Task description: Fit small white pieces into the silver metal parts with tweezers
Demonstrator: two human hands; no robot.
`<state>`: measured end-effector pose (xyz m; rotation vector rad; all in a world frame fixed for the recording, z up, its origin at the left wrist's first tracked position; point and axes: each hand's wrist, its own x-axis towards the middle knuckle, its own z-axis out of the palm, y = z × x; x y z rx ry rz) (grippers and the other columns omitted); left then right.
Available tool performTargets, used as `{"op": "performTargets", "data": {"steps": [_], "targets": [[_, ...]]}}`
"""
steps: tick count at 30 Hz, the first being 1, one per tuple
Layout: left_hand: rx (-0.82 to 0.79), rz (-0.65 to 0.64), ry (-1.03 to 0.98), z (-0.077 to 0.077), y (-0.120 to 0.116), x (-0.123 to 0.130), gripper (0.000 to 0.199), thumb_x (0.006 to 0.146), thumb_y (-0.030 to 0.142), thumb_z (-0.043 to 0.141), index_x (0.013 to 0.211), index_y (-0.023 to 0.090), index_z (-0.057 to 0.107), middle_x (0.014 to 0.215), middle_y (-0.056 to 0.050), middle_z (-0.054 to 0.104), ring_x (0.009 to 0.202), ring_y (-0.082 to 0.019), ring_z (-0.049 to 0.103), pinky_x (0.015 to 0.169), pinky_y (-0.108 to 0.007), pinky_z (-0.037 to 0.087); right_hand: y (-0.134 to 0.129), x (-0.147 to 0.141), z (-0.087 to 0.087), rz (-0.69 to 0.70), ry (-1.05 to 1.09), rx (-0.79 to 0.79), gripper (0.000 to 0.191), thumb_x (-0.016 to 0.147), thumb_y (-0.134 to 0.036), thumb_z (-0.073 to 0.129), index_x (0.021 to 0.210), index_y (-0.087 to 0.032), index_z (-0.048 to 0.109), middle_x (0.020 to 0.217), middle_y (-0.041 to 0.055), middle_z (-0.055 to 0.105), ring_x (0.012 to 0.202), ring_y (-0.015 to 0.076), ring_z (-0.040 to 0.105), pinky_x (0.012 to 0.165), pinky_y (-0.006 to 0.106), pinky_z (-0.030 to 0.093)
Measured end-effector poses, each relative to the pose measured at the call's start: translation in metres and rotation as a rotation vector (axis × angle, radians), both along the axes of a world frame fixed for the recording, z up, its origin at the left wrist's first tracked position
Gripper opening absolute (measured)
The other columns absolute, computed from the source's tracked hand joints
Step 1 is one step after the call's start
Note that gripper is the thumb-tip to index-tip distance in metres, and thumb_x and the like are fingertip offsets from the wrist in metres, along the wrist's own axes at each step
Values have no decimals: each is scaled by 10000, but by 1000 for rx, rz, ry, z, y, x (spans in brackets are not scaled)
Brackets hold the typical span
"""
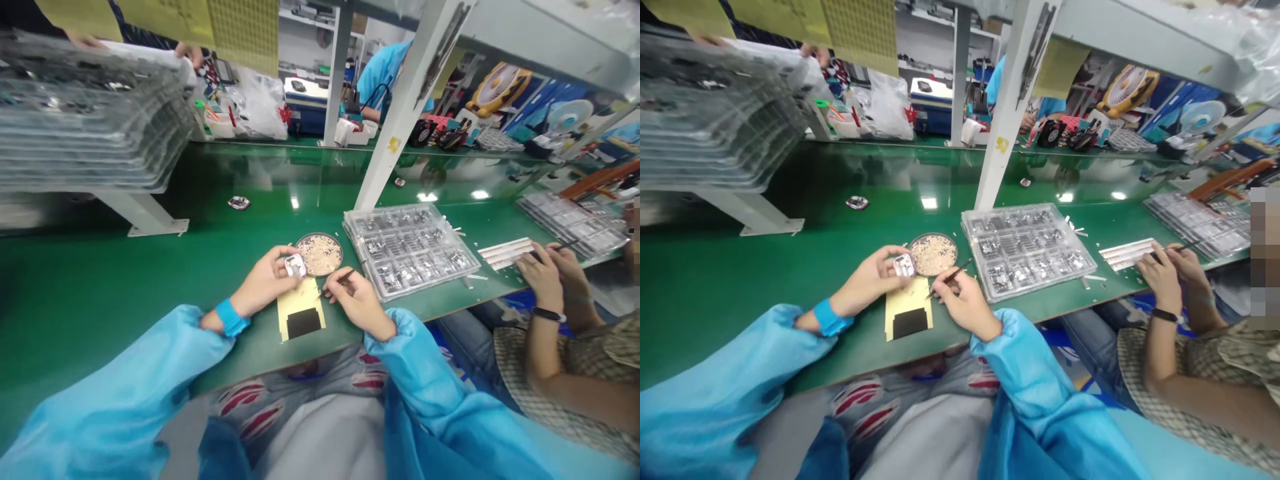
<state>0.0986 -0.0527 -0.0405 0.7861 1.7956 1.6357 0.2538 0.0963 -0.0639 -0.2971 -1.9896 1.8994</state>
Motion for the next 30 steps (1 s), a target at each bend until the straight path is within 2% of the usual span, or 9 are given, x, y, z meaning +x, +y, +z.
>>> {"op": "performTargets", "data": {"steps": [3,6,11,14,18,23,26,30], "targets": [[-25,-172,57,-2,-11,8,529,675,223,757,1168,196,567,1006,-80,725,893,-220,713,737,-314,567,0,1,0,6,-64,38,249,892,-437,662,905,-199,591,784,11,664,698,146,671,656,276,579],[-55,-241,159,-5,-10,8,465,729,206,723,1175,208,590,1045,-66,712,936,-216,703,804,-332,561,0,2,1,11,-79,134,215,901,-407,662,919,-197,621,804,16,678,726,155,675,692,284,569],[-84,-223,178,-9,-9,8,383,786,244,687,1159,200,614,1009,-61,714,886,-213,702,810,-349,564,-1,5,3,28,-78,211,183,914,-373,655,925,-191,633,813,20,686,750,158,672,735,295,553],[-118,-200,229,-9,-9,9,358,804,256,672,1156,203,631,1018,-65,719,862,-213,703,783,-342,569,-1,7,4,31,-27,131,186,914,-373,658,906,-193,614,803,15,679,719,150,671,711,294,561],[-151,-161,222,-9,-7,12,334,811,282,671,1134,199,644,952,-52,722,814,-212,701,751,-334,566,-1,6,9,-65,102,22,206,924,-395,648,896,-204,576,826,21,679,705,145,671,680,297,580],[-108,-127,127,-9,-5,15,311,865,402,646,1074,171,660,956,-73,742,828,-219,705,746,-320,562,1,2,15,-187,258,165,123,922,-322,667,920,-214,608,858,40,701,802,176,694,749,335,592],[-114,-131,191,-9,-7,16,313,880,385,627,1109,180,692,954,-65,751,792,-201,695,703,-286,549,1,1,16,-226,316,306,44,900,-244,696,927,-227,665,902,49,733,890,201,710,847,376,587],[-180,-143,313,-8,-11,17,335,892,371,608,1165,207,711,862,-34,750,684,-168,655,616,-247,506,1,1,15,-194,286,430,55,886,-212,713,936,-235,710,930,54,761,928,214,720,878,385,591]]}}
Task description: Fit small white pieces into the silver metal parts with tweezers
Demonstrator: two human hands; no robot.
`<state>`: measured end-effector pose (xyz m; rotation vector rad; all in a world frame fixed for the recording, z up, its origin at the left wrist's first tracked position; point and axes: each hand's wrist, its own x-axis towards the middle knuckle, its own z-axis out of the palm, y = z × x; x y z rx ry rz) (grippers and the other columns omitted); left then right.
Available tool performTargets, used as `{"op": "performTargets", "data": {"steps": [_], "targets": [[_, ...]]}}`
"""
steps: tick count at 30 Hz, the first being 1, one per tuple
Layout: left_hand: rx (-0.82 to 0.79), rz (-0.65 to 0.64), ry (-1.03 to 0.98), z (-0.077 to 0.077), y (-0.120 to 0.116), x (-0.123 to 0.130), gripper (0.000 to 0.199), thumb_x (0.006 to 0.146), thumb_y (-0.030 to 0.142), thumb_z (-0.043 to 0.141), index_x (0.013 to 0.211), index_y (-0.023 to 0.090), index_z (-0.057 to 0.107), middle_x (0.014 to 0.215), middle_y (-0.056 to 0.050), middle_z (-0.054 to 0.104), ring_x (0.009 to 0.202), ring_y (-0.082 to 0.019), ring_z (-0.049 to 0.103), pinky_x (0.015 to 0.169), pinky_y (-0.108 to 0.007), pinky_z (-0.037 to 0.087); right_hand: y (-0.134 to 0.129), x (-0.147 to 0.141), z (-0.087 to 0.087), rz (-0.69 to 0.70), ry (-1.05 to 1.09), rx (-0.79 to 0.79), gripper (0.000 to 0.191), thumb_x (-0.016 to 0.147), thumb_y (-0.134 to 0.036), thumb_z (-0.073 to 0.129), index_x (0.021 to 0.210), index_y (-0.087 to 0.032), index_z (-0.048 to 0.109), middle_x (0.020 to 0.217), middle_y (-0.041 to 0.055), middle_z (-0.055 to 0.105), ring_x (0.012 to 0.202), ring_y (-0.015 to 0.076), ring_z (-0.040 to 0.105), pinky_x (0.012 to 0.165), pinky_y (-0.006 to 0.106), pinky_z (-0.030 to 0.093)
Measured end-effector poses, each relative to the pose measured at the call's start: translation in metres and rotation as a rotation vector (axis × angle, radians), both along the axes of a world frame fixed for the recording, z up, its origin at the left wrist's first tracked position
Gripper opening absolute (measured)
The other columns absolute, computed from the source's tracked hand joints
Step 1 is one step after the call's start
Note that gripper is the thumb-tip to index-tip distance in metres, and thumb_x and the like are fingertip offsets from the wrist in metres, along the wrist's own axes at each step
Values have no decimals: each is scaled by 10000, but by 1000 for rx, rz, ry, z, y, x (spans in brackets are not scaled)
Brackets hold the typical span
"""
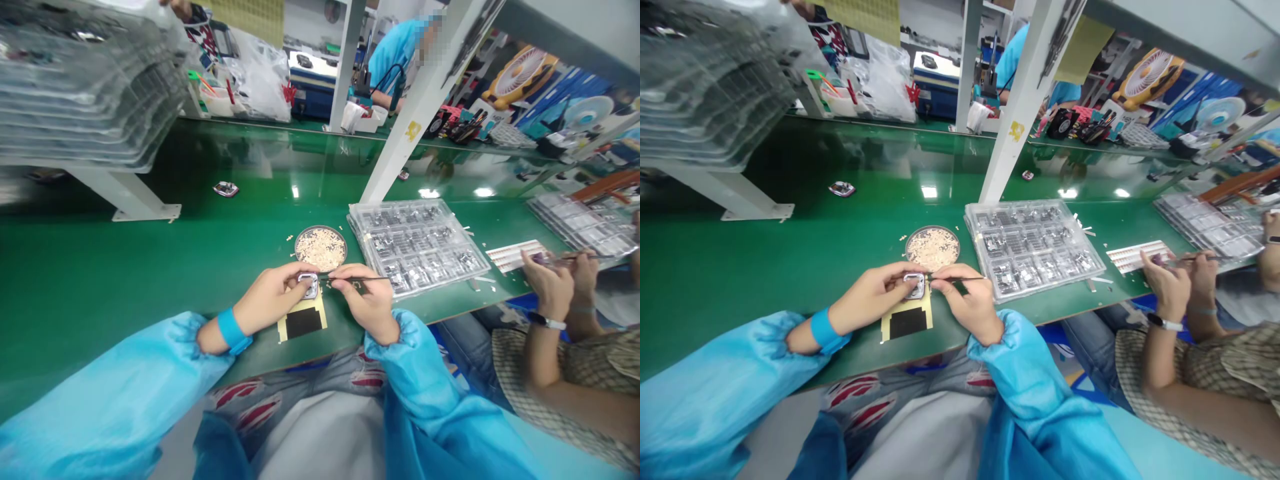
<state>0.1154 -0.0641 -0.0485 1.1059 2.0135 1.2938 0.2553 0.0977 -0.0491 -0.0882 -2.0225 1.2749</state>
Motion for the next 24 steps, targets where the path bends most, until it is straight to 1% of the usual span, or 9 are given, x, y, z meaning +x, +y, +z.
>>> {"op": "performTargets", "data": {"steps": [3,5,11,19,24], "targets": [[-52,-6,64,1,-1,0,365,914,387,580,1208,208,703,783,-17,736,592,-144,597,553,-230,451,0,0,-1,19,2,27,70,886,-196,713,946,-232,718,938,55,764,934,211,722,881,381,594],[-79,-3,85,1,0,1,383,924,396,567,1232,208,695,766,-13,730,570,-137,576,540,-227,431,0,-1,-2,22,2,43,78,887,-186,712,952,-229,718,940,55,763,932,208,723,876,376,594],[-115,-1,107,1,0,2,399,927,388,557,1259,211,690,748,-6,719,567,-135,563,552,-232,417,0,-1,-1,25,-6,71,82,891,-176,708,959,-221,712,946,61,763,934,206,722,878,376,592],[-125,2,133,3,1,2,382,923,376,558,1241,220,699,688,17,684,553,-128,545,551,-228,400,-1,-2,-3,35,-28,98,82,898,-185,703,968,-227,713,957,59,764,962,208,720,893,382,590],[-106,-5,82,3,2,1,390,914,390,569,1233,208,702,718,5,698,588,-139,563,570,-232,423,-1,-3,-3,38,6,73,115,876,-176,729,972,-240,720,968,50,762,963,205,716,893,384,593]]}}
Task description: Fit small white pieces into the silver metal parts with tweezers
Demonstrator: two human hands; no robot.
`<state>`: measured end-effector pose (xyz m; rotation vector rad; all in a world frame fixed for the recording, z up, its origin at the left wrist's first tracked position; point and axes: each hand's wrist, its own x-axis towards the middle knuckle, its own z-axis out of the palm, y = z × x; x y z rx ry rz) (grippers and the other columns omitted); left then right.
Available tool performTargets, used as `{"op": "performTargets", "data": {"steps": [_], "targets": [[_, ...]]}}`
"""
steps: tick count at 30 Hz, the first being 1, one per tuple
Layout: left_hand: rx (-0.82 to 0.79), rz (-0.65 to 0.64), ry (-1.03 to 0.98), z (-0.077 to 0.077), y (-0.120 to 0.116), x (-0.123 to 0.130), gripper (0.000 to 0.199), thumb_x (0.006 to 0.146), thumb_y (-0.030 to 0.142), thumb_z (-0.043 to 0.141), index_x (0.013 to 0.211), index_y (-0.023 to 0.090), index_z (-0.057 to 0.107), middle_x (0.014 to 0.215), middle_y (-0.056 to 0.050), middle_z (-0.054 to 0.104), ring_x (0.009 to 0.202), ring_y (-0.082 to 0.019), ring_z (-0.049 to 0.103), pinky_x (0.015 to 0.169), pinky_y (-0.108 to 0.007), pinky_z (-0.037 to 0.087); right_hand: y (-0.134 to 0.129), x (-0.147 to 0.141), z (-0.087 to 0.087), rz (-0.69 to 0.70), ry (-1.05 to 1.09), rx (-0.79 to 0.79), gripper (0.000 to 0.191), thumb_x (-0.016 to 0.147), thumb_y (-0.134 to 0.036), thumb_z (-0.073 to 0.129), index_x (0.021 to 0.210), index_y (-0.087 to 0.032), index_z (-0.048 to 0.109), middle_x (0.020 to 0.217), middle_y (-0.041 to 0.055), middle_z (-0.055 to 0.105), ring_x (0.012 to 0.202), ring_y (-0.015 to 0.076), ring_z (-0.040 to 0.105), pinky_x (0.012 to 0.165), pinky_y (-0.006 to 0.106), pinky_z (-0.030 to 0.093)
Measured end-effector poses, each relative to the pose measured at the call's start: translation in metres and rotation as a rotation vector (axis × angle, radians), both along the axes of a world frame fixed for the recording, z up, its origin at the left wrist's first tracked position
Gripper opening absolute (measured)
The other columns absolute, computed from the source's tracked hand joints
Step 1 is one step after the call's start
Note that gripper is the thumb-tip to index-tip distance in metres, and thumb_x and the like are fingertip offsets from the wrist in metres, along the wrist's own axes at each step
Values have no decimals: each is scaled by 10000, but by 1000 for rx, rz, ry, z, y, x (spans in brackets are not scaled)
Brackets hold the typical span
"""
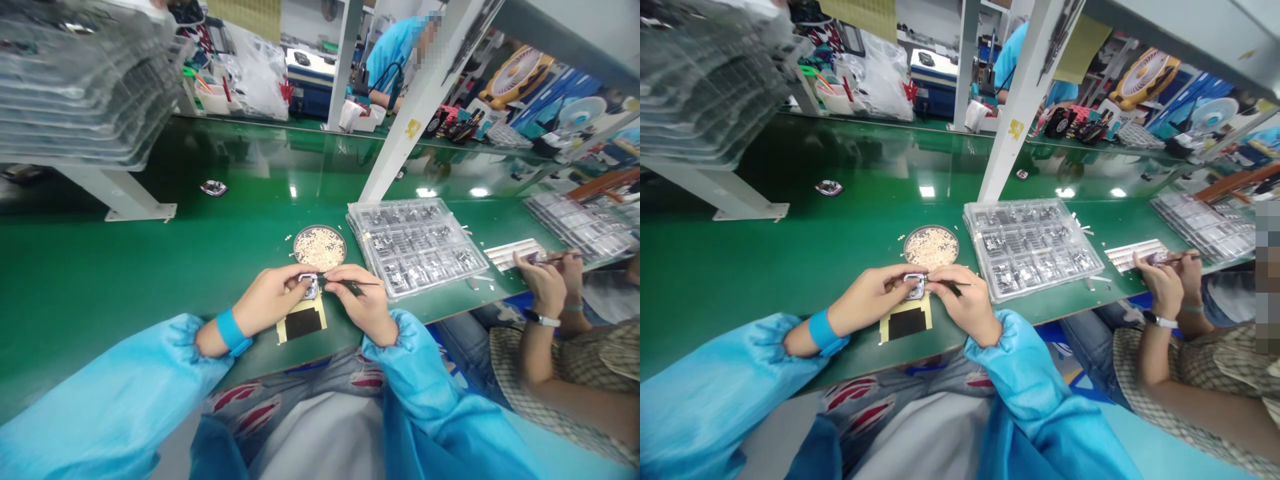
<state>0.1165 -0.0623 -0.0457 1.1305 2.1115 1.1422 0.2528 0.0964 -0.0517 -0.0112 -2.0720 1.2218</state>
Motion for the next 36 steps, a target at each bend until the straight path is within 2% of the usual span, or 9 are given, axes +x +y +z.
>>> {"op": "performTargets", "data": {"steps": [3,8,13,22,26,30,33,36], "targets": [[8,-13,-41,-1,-1,-2,413,914,375,559,1262,191,686,780,-16,719,608,-145,572,573,-237,435,0,2,0,-10,21,-40,149,861,-165,744,988,-239,724,978,54,761,969,211,714,901,394,589],[70,-31,-121,-2,-3,-6,402,879,261,563,1254,194,688,1029,-54,751,755,-171,647,676,-258,505,-1,7,0,-22,-27,-74,120,847,-186,761,954,-229,725,932,50,759,933,210,715,890,383,579],[92,-14,-148,-2,-3,-3,404,826,240,621,1219,197,705,904,-39,753,664,-158,636,616,-241,496,0,7,1,-19,-75,-56,120,841,-218,771,950,-222,721,921,48,761,923,207,714,885,364,572],[65,16,-110,1,-3,0,398,838,267,609,1214,175,702,813,-28,718,573,-124,517,521,-216,390,-1,8,0,5,-69,-39,130,841,-250,775,960,-231,727,941,50,758,925,208,716,871,358,584],[69,29,-128,2,-2,0,407,826,253,614,1213,162,703,857,-44,733,594,-129,551,533,-218,412,-1,8,0,1,-55,-43,131,838,-237,777,959,-233,726,935,50,758,920,207,717,872,358,584],[87,35,-147,0,-2,-1,406,832,265,621,1217,166,702,901,-60,747,681,-163,630,595,-239,486,-2,8,1,20,-70,-52,139,831,-224,783,961,-222,733,947,56,763,931,206,717,881,358,579],[98,42,-147,0,-3,-1,398,840,289,636,1213,171,708,903,-68,753,741,-194,672,642,-266,532,-1,8,0,36,-100,-128,90,856,-224,755,942,-214,731,945,57,764,932,200,718,890,356,576],[90,40,-168,2,-3,-2,389,855,322,643,1212,180,707,923,-72,760,778,-211,693,688,-297,560,0,7,-3,67,-164,-316,58,892,-258,712,915,-206,702,942,57,757,926,192,721,865,349,586]]}}
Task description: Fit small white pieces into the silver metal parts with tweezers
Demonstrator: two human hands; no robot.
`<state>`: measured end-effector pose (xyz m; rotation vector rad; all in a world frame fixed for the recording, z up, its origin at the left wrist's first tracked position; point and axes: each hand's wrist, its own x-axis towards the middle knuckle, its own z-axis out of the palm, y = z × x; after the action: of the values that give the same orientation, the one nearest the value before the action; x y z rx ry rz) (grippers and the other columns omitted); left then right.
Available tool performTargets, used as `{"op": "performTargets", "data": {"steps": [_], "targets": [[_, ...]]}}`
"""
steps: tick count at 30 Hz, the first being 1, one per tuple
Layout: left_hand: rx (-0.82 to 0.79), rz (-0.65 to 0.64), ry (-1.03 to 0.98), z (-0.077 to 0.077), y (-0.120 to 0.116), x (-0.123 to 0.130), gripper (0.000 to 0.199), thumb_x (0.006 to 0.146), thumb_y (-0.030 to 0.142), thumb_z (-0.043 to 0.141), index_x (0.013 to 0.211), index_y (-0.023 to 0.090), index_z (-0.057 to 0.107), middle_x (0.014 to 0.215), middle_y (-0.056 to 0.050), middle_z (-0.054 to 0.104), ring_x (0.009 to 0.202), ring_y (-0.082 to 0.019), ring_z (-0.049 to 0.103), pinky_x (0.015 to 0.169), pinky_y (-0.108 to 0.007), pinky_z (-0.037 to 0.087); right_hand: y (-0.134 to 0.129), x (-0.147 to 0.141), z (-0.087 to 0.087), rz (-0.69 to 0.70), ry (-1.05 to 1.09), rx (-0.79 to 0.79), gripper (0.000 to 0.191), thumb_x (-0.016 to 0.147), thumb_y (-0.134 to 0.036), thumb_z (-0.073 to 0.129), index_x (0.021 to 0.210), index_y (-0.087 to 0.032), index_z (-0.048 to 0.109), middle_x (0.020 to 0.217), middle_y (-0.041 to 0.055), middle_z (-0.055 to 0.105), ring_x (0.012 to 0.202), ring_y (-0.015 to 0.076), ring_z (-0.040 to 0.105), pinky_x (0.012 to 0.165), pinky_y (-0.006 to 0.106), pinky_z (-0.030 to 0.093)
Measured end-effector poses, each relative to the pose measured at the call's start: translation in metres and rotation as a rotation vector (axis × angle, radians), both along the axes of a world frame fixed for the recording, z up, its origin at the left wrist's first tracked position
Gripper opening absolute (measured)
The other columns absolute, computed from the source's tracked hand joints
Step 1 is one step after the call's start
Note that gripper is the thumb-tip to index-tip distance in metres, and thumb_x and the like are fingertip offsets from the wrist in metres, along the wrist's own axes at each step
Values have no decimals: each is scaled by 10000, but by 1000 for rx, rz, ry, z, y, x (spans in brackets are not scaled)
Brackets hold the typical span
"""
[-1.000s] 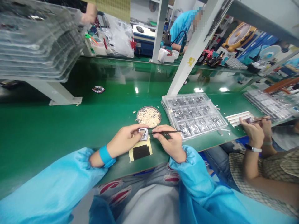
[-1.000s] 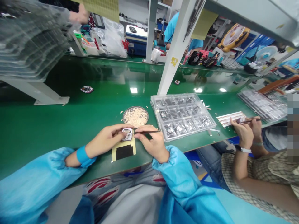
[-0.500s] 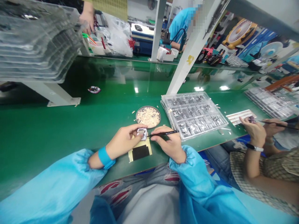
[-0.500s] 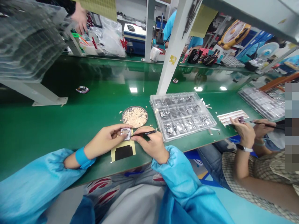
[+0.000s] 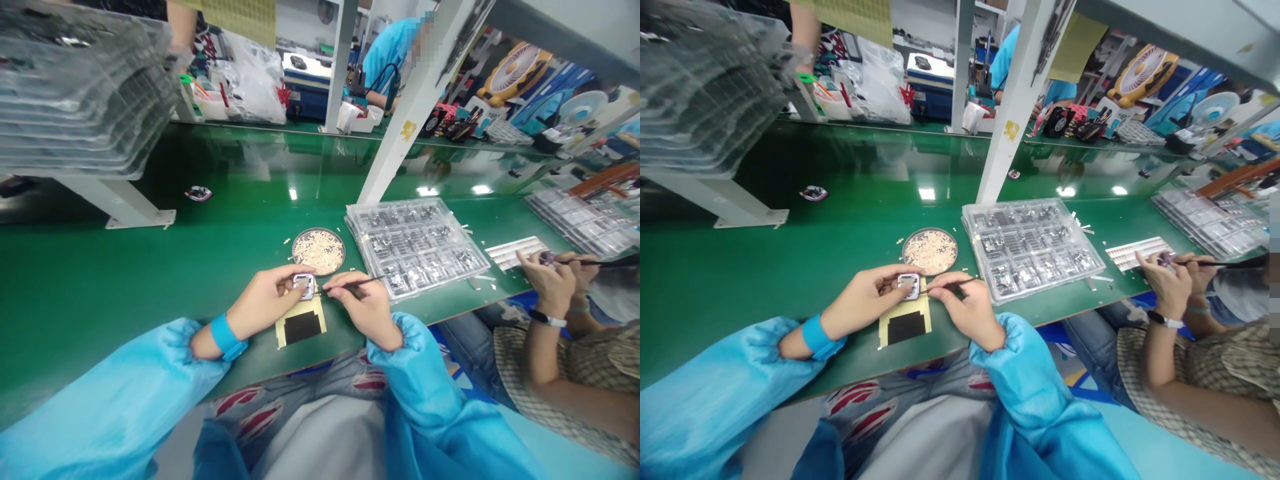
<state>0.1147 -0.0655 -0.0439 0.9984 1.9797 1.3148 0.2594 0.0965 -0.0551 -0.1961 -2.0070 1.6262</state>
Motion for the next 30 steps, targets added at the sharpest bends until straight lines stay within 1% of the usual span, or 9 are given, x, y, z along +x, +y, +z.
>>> {"op": "performTargets", "data": {"steps": [4,8,11,14,16,18,21,26,30], "targets": [[14,12,-48,5,1,-2,380,846,379,679,1169,179,700,1010,-85,764,829,-218,708,758,-326,579,-3,4,0,81,-62,-204,192,866,-361,733,875,-188,650,901,63,741,843,189,723,784,337,604],[99,69,-173,6,0,-5,412,776,422,776,1063,170,620,996,-104,752,877,-237,726,781,-346,594,3,24,20,159,-27,-231,284,956,-470,584,872,-199,582,818,50,716,751,182,703,732,344,590],[150,67,-244,6,-2,-6,446,760,421,804,1048,189,557,937,-76,744,785,-216,729,738,-341,600,29,34,44,-10,-50,-53,373,1029,-494,395,907,-205,596,777,44,692,706,183,675,696,338,561],[118,47,-232,10,-3,-4,447,780,448,783,1109,184,633,969,-83,756,760,-206,725,738,-326,599,69,26,59,-354,-270,426,313,978,-469,522,936,-203,682,755,35,686,698,192,642,696,322,506],[43,76,-185,14,-3,-3,438,761,482,788,1070,181,714,934,-84,769,745,-209,717,676,-297,596,90,13,61,-435,-464,692,280,912,-470,619,905,-208,718,723,35,686,682,210,635,686,326,479],[1,111,-163,17,-2,-4,425,735,506,799,1004,180,758,843,-71,770,684,-197,695,595,-270,581,103,2,59,-444,-572,833,291,863,-483,673,947,-213,739,730,46,698,692,226,644,677,327,465],[29,115,-195,19,-1,-7,426,712,526,810,957,179,773,765,-53,752,586,-165,642,532,-257,560,109,-5,56,-393,-618,878,311,834,-467,709,1010,-213,738,745,51,703,695,222,648,667,318,458],[63,135,-343,15,-2,-11,417,725,551,797,891,168,780,766,-61,742,646,-178,651,555,-258,550,111,-3,59,-333,-593,837,232,774,-363,761,914,-195,680,873,44,695,780,212,650,707,316,471],[43,127,-447,15,-5,-9,429,806,561,724,966,168,785,731,-49,731,559,-131,601,463,-200,387,101,2,65,-384,-466,780,169,806,-326,721,870,-191,642,857,37,678,783,206,639,728,330,469]]}}
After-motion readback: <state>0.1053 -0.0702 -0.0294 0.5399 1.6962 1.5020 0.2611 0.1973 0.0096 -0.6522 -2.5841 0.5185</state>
